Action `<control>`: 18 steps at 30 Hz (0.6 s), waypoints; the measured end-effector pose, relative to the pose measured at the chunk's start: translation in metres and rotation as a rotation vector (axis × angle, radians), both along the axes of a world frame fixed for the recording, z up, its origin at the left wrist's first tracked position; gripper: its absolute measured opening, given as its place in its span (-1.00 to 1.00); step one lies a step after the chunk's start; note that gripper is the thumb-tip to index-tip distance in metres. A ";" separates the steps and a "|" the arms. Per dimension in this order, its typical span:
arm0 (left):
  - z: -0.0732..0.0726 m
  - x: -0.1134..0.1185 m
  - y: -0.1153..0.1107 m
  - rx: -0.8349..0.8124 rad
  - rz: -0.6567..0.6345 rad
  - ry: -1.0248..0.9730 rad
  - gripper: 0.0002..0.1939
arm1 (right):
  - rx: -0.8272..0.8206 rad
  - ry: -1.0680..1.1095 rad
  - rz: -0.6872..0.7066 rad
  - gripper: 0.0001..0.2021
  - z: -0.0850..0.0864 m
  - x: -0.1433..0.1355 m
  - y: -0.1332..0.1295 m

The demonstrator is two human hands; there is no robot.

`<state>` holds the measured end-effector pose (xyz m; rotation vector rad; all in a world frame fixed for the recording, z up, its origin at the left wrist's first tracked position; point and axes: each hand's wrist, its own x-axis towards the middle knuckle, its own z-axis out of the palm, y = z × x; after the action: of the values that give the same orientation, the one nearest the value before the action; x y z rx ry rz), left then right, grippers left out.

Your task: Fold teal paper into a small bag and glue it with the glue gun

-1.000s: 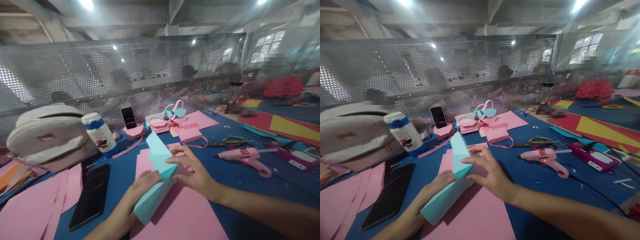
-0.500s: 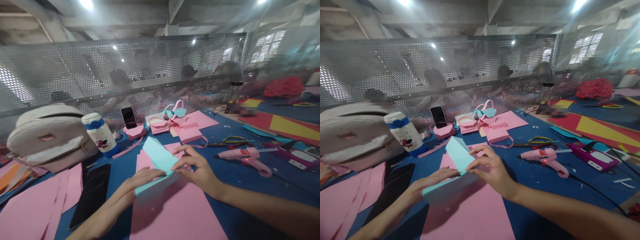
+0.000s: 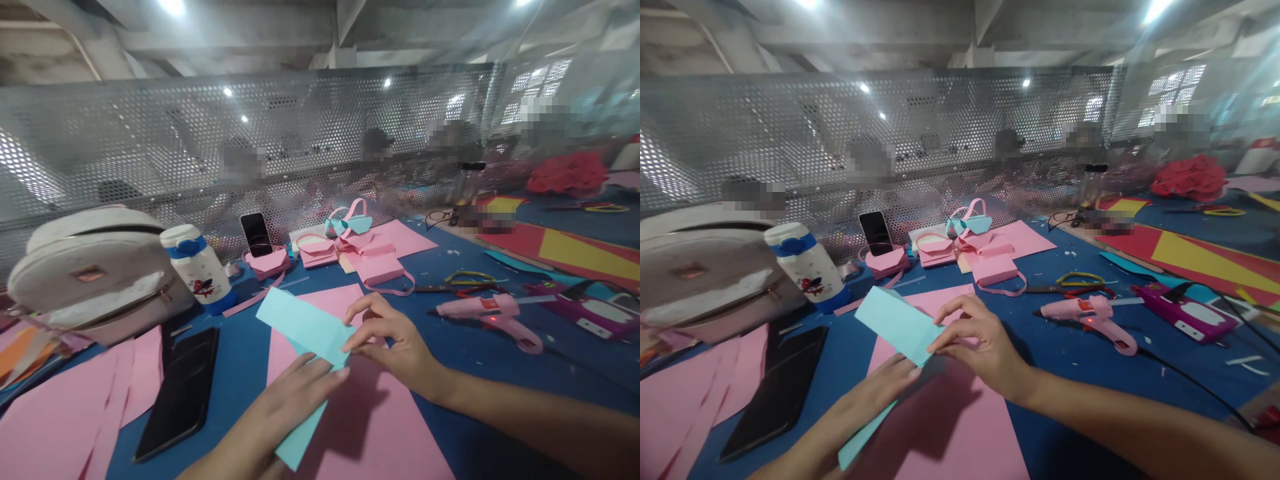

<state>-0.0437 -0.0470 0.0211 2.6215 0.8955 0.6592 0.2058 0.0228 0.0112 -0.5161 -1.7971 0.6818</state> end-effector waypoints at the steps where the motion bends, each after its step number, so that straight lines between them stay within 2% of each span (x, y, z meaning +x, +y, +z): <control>1: -0.002 0.002 0.001 0.014 -0.005 -0.002 -0.33 | 0.003 -0.001 0.014 -0.82 -0.001 0.000 0.001; 7: -0.011 -0.001 0.016 0.231 -0.072 0.145 -0.47 | 0.053 -0.022 0.042 -0.89 -0.003 0.004 0.009; 12: -0.017 -0.009 0.024 0.397 -0.076 0.228 -0.48 | 0.055 0.013 0.057 -0.92 -0.001 0.008 0.016; 18: -0.020 -0.012 0.028 0.529 -0.120 0.245 -0.50 | 0.031 0.044 0.063 -0.95 -0.002 0.008 0.012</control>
<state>-0.0553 -0.0195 0.0011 3.2557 0.6879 0.6192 0.2141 0.0344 0.0095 -0.4219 -1.7861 0.7025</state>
